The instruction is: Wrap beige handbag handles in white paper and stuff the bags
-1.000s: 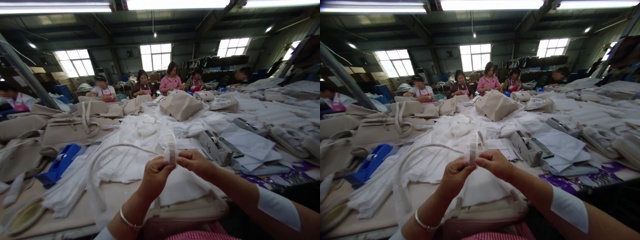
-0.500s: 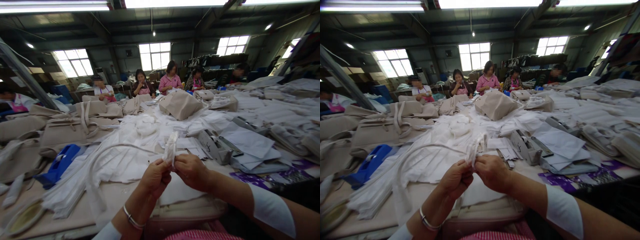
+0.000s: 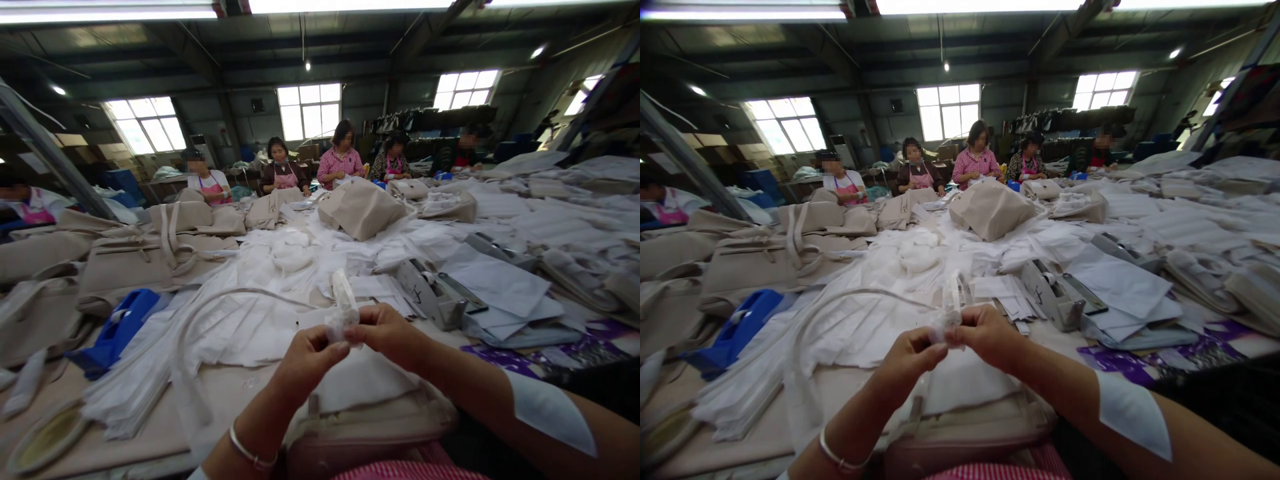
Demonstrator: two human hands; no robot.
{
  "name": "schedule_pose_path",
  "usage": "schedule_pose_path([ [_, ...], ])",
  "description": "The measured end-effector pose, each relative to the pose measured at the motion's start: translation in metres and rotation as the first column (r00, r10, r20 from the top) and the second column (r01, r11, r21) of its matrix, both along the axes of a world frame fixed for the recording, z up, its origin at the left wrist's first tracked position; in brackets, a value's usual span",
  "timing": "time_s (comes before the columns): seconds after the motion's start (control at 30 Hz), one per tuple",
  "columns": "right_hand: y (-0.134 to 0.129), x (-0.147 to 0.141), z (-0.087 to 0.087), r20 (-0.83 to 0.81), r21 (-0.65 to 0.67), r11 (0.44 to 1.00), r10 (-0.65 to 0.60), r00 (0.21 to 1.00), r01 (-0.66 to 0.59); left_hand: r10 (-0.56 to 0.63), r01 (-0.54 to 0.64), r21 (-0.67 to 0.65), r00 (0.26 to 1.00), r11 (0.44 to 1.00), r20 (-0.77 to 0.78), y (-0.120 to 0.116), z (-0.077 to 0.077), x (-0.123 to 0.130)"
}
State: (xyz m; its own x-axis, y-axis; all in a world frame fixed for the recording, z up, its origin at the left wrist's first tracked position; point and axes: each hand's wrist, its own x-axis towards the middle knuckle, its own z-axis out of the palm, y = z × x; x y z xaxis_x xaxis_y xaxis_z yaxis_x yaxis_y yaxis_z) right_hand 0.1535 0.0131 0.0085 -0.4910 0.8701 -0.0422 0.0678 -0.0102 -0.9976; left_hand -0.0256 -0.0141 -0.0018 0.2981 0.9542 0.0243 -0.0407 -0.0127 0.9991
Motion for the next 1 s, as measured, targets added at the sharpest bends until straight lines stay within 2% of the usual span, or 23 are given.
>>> schedule_pose_path([
  [0.03, -0.002, -0.001, -0.001, 0.135, 0.177, 0.984, -0.005, 0.991, -0.019, 0.007, 0.0, -0.114, 0.998, 0.994, 0.062, 0.002, -0.002, 0.001],
  [0.07, -0.005, -0.002, -0.002, 0.267, 0.341, 0.939, -0.052, 0.962, -0.044, 0.038, -0.019, -0.187, 0.994, 0.982, 0.1, 0.004, -0.004, 0.003],
  [0.13, -0.01, -0.005, -0.006, 0.449, 0.576, 0.812, -0.216, 0.867, -0.096, 0.123, -0.1, -0.208, 0.987, 0.973, 0.099, 0.006, -0.006, 0.009],
  [0.2, -0.012, -0.007, -0.008, 0.512, 0.682, 0.719, -0.34, 0.789, -0.133, 0.19, -0.176, -0.15, 0.978, 0.973, 0.082, 0.008, -0.007, 0.016],
  [0.23, -0.011, -0.006, -0.008, 0.519, 0.691, 0.707, -0.343, 0.783, -0.148, 0.207, -0.196, -0.119, 0.974, 0.973, 0.087, 0.008, -0.006, 0.018],
  [0.27, -0.009, -0.003, -0.006, 0.519, 0.669, 0.724, -0.295, 0.802, -0.167, 0.212, -0.204, -0.085, 0.973, 0.975, 0.093, 0.008, -0.006, 0.018],
  [0.3, -0.006, 0.0, -0.004, 0.505, 0.61, 0.771, -0.199, 0.84, -0.184, 0.212, -0.209, -0.04, 0.973, 0.977, 0.088, 0.007, -0.005, 0.018],
  [0.33, -0.002, 0.004, -0.002, 0.453, 0.507, 0.841, -0.074, 0.888, -0.188, 0.214, -0.216, 0.026, 0.975, 0.976, 0.064, 0.007, -0.004, 0.017],
  [0.4, 0.007, 0.013, 0.002, 0.199, 0.185, 0.967, 0.136, 0.971, -0.174, 0.212, -0.203, 0.206, 0.977, 0.957, -0.023, 0.006, -0.003, 0.013],
  [0.43, 0.011, 0.016, 0.003, 0.033, -0.004, 0.985, 0.171, 0.985, -0.171, 0.194, -0.164, 0.299, 0.978, 0.94, -0.073, 0.005, -0.003, 0.011],
  [0.5, 0.016, 0.017, 0.001, -0.224, -0.306, 0.936, 0.106, 0.969, -0.173, 0.124, -0.044, 0.441, 0.98, 0.897, -0.154, 0.004, -0.004, 0.008],
  [0.53, 0.017, 0.016, 0.0, -0.284, -0.39, 0.905, 0.055, 0.957, -0.168, 0.085, 0.013, 0.479, 0.98, 0.877, -0.182, 0.004, -0.005, 0.007],
  [0.6, 0.016, 0.012, -0.003, -0.297, -0.462, 0.878, -0.023, 0.955, -0.123, 0.043, 0.069, 0.489, 0.976, 0.87, -0.215, 0.004, -0.006, 0.006],
  [0.63, 0.015, 0.01, -0.004, -0.262, -0.454, 0.887, -0.046, 0.964, -0.081, 0.032, 0.07, 0.448, 0.976, 0.891, -0.217, 0.006, -0.007, 0.005],
  [0.7, 0.012, 0.006, -0.005, -0.121, -0.311, 0.95, -0.055, 0.991, 0.015, -0.026, 0.063, 0.242, 0.988, 0.968, -0.152, 0.01, -0.007, 0.004],
  [0.73, 0.01, 0.004, -0.005, -0.016, -0.167, 0.985, -0.05, 0.999, 0.046, -0.06, 0.065, 0.088, 0.996, 0.994, -0.067, 0.013, -0.007, 0.005],
  [0.77, 0.008, 0.003, -0.006, 0.105, 0.02, 0.998, -0.059, 0.993, 0.057, -0.074, 0.077, -0.075, 0.996, 0.994, 0.04, 0.017, -0.006, 0.006],
  [0.8, 0.006, 0.002, -0.007, 0.225, 0.23, 0.972, -0.098, 0.969, 0.045, -0.057, 0.088, -0.214, 0.988, 0.973, 0.146, 0.02, -0.006, 0.008],
  [0.87, 0.003, 0.002, -0.009, 0.394, 0.571, 0.82, -0.236, 0.888, -0.035, 0.042, 0.074, -0.38, 0.957, 0.922, 0.288, 0.027, -0.006, 0.015],
  [0.9, 0.003, 0.003, -0.01, 0.434, 0.663, 0.745, -0.296, 0.851, -0.079, 0.092, 0.049, -0.413, 0.945, 0.909, 0.315, 0.03, -0.006, 0.018],
  [0.93, 0.003, 0.004, -0.011, 0.451, 0.706, 0.7, -0.323, 0.832, -0.111, 0.126, 0.021, -0.424, 0.94, 0.905, 0.316, 0.032, -0.007, 0.021],
  [0.97, 0.005, 0.007, -0.011, 0.457, 0.701, 0.701, -0.301, 0.837, -0.132, 0.145, -0.009, -0.412, 0.944, 0.911, 0.298, 0.034, -0.008, 0.024],
  [1.0, 0.009, 0.011, -0.011, 0.452, 0.646, 0.751, -0.23, 0.862, -0.138, 0.146, -0.04, -0.373, 0.955, 0.927, 0.259, 0.034, -0.009, 0.025],
])
